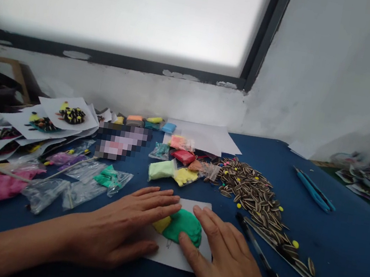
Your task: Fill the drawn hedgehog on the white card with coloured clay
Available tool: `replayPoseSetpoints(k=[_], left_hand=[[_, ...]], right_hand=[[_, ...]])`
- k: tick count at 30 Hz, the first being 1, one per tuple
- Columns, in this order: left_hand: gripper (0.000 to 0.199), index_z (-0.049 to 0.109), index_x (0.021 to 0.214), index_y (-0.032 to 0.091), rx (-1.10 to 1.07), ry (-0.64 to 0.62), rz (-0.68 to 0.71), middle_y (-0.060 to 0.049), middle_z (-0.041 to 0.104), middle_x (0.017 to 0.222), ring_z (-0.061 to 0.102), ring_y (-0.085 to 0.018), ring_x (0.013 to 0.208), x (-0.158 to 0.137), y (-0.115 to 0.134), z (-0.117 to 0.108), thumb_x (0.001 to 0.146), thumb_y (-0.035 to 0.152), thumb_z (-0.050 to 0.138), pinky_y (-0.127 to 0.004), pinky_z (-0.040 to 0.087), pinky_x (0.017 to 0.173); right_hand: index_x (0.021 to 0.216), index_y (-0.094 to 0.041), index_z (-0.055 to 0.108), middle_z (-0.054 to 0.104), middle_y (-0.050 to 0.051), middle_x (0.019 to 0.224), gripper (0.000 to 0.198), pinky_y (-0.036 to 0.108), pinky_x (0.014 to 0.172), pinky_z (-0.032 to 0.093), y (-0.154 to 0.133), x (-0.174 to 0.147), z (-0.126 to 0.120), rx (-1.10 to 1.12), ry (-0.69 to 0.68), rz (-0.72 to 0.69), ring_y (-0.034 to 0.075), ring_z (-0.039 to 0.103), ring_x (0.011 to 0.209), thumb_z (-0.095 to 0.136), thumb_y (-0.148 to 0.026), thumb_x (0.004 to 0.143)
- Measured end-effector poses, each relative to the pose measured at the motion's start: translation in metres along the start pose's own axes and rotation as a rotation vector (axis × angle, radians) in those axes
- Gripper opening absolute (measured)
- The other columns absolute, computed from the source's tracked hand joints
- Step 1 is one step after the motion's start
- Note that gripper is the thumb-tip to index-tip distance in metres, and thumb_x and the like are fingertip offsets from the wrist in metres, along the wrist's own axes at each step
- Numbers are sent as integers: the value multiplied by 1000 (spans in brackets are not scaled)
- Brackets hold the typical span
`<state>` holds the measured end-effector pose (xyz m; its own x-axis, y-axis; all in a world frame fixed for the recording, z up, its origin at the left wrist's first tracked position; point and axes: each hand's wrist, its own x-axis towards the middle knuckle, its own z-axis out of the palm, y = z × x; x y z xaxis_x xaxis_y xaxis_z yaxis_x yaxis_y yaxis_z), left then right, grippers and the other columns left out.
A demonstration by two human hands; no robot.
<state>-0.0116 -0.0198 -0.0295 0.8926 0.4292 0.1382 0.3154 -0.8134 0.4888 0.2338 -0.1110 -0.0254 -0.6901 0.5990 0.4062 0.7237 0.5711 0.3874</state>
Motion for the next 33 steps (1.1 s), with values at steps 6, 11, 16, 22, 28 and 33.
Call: replayPoseSetpoints(k=[6,11,16,22,28,33], left_hand=[[64,30,149,26,39,-32,0,-9,34,154,27,-29,144,0,3,-3,89,32,54,-53,19,118],[69,23,151,23,26,-23,10,-8,35,154,27,-26,144,0,2,-1,90,32,53,-50,18,119],[67,27,150,24,36,-21,14,-9,35,153,28,-27,143,0,1,-1,89,33,54,-51,18,118],[56,38,144,32,49,-16,31,-7,35,153,31,-30,141,1,3,-3,90,32,54,-53,21,117],[53,42,142,33,76,-26,33,-8,35,153,33,-32,140,1,3,-3,91,31,54,-54,22,116],[51,42,142,35,101,-28,38,-8,36,152,34,-32,140,2,3,-2,92,30,53,-55,23,115]], right_hand=[[110,-20,69,58,17,132,30,40,85,53,2,-9,3,38,103,15,29,52,124,54,-29,86],[123,-19,63,57,20,133,40,43,84,54,0,1,5,23,69,55,29,54,122,51,-36,90],[126,-18,62,56,22,134,45,47,84,52,-2,6,8,-10,41,48,33,53,123,52,-42,90],[119,-19,67,61,18,130,37,45,87,48,-3,6,6,-40,59,63,31,55,120,50,-35,92],[106,-24,72,67,13,123,29,41,86,46,-2,2,3,-43,78,118,28,59,115,48,-34,94],[106,-23,72,67,13,123,27,42,86,47,-1,-5,2,-32,95,128,29,59,115,49,-30,94]])
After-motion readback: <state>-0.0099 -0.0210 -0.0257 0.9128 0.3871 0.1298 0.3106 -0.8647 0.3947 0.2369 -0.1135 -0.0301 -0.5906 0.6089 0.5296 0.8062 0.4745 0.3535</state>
